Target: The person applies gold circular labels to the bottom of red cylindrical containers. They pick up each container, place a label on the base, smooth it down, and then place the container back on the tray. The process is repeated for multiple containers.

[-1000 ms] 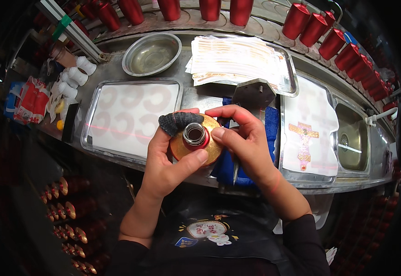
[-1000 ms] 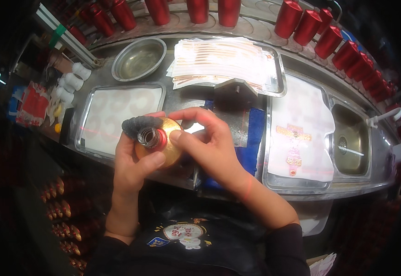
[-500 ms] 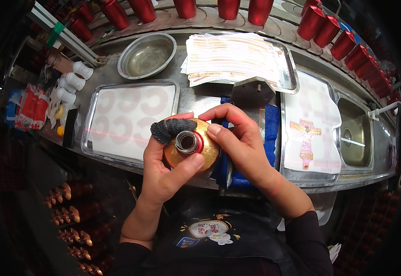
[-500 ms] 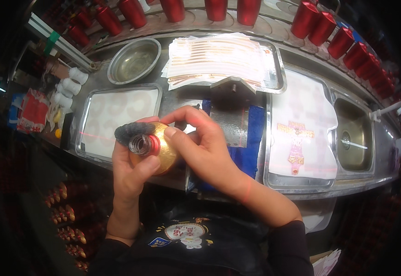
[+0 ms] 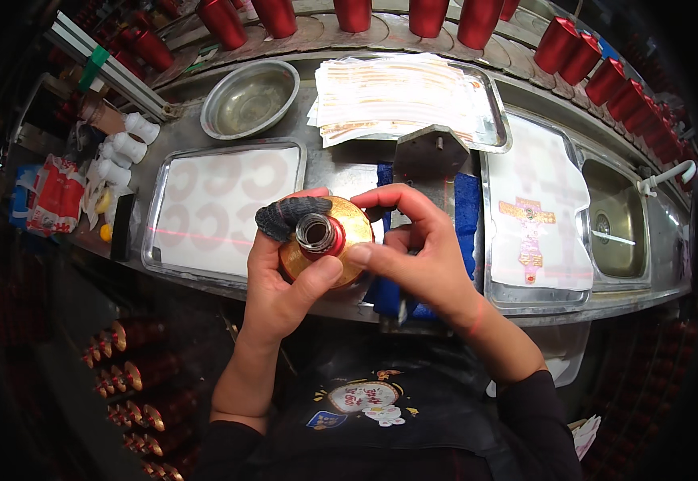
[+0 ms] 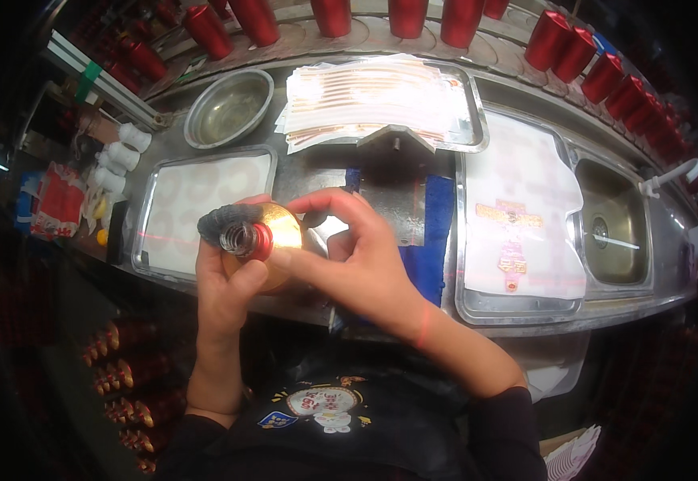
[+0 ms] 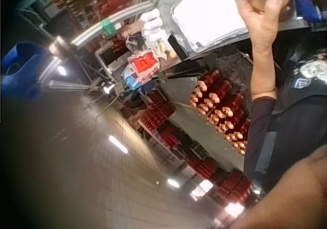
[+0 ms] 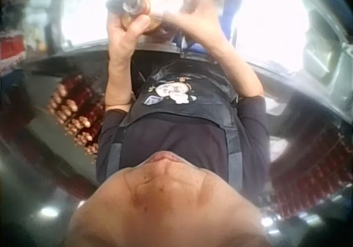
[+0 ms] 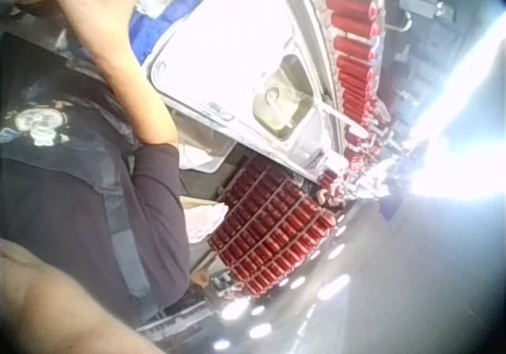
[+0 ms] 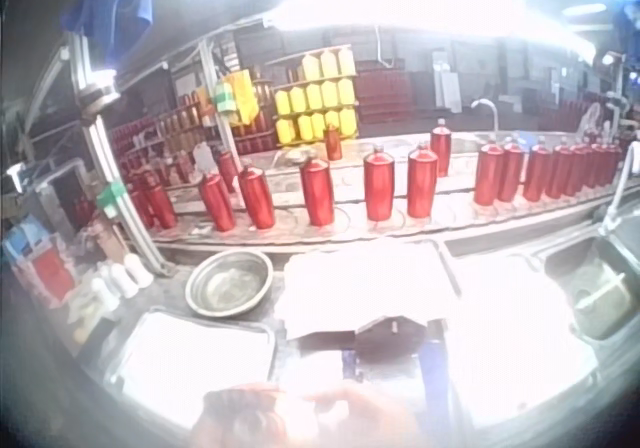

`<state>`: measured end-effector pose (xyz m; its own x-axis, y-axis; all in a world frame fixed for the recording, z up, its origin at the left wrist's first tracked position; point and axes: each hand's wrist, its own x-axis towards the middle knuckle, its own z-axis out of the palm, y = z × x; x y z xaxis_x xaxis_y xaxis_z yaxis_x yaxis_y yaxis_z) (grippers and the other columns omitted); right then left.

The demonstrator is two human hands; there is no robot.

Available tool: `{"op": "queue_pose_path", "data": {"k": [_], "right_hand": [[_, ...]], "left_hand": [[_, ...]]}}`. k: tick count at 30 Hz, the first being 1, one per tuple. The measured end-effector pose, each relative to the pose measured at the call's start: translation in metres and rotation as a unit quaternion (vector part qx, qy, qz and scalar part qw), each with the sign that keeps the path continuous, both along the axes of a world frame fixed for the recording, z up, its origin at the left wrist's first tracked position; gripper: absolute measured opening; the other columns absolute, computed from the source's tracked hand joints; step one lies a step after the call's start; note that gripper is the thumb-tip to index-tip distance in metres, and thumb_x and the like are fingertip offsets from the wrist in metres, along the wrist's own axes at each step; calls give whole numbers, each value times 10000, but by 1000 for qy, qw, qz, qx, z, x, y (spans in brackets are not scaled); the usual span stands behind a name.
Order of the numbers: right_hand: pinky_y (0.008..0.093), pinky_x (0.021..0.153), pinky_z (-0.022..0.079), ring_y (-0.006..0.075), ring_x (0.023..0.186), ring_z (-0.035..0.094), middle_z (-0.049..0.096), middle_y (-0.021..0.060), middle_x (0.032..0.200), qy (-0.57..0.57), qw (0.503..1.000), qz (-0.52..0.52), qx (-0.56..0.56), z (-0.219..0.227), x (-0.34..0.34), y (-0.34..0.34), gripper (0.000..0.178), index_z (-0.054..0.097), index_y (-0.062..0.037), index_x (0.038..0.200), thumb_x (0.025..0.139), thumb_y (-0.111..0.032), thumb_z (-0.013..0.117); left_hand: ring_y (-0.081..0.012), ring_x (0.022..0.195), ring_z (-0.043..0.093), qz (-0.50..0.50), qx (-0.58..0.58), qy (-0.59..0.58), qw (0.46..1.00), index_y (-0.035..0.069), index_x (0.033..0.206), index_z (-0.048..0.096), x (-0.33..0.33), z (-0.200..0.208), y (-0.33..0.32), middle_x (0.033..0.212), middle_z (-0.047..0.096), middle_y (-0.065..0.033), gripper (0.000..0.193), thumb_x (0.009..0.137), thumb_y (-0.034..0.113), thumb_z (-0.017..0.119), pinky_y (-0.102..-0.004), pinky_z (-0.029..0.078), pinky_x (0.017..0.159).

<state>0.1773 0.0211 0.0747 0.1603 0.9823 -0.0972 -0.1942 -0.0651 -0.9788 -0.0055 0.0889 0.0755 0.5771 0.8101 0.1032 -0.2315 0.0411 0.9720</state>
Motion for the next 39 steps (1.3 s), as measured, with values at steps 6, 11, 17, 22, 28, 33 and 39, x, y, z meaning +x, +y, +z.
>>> {"op": "queue_pose_path", "data": {"k": [6,11,17,22,28,33,39], "right_hand": [[185,508,382,11,555,494,614,-23,821,84,996,-26,8,-21,2,2,235,657,-9,1131,938,-143,675],[251,619,504,100,633,587,599,21,737,322,907,-230,-143,15,20,12,171,685,-26,1005,919,-173,676],[293,735,519,262,783,643,645,123,894,-265,928,-96,244,41,-17,-30,230,637,-18,1039,826,-15,724],[269,740,498,158,818,633,650,89,935,-310,933,-59,176,7,14,-11,261,628,9,1058,833,-43,751],[276,751,488,151,809,610,638,86,875,-290,935,24,205,24,26,55,238,642,-4,1031,806,-32,716],[245,759,502,92,829,613,659,29,925,-268,952,-42,141,31,20,59,235,655,-21,1040,839,-87,758],[282,754,507,147,848,644,673,74,926,-295,942,-101,123,26,27,12,262,689,-7,1037,790,67,735]], "left_hand": [[-185,1233,560,-14,7,12,1000,20,1418,474,-3,-6,3,1389,529,-114,623,865,100,749,-352,462,1062],[-218,1294,523,-52,13,-28,998,22,1434,449,-8,-9,8,1457,478,-143,671,857,162,764,-379,434,1098],[-253,1269,549,-13,32,44,998,-30,1472,400,-10,-12,6,1399,529,-171,902,785,411,784,-384,442,1068],[-250,1334,500,-71,8,-15,997,11,1460,412,-14,-11,6,1506,431,-175,711,841,143,737,-391,403,1122],[-251,1359,471,-59,11,-43,997,9,1481,338,-14,-16,4,1495,423,-185,762,847,127,744,-393,384,1134],[-283,1409,408,-45,40,-60,996,20,1512,244,-15,-23,10,1532,344,-194,935,802,169,833,-425,338,1166],[-256,1358,502,-129,140,57,980,43,1458,430,-16,-23,34,1459,519,-139,983,603,-14,911,-395,417,1130]]}}
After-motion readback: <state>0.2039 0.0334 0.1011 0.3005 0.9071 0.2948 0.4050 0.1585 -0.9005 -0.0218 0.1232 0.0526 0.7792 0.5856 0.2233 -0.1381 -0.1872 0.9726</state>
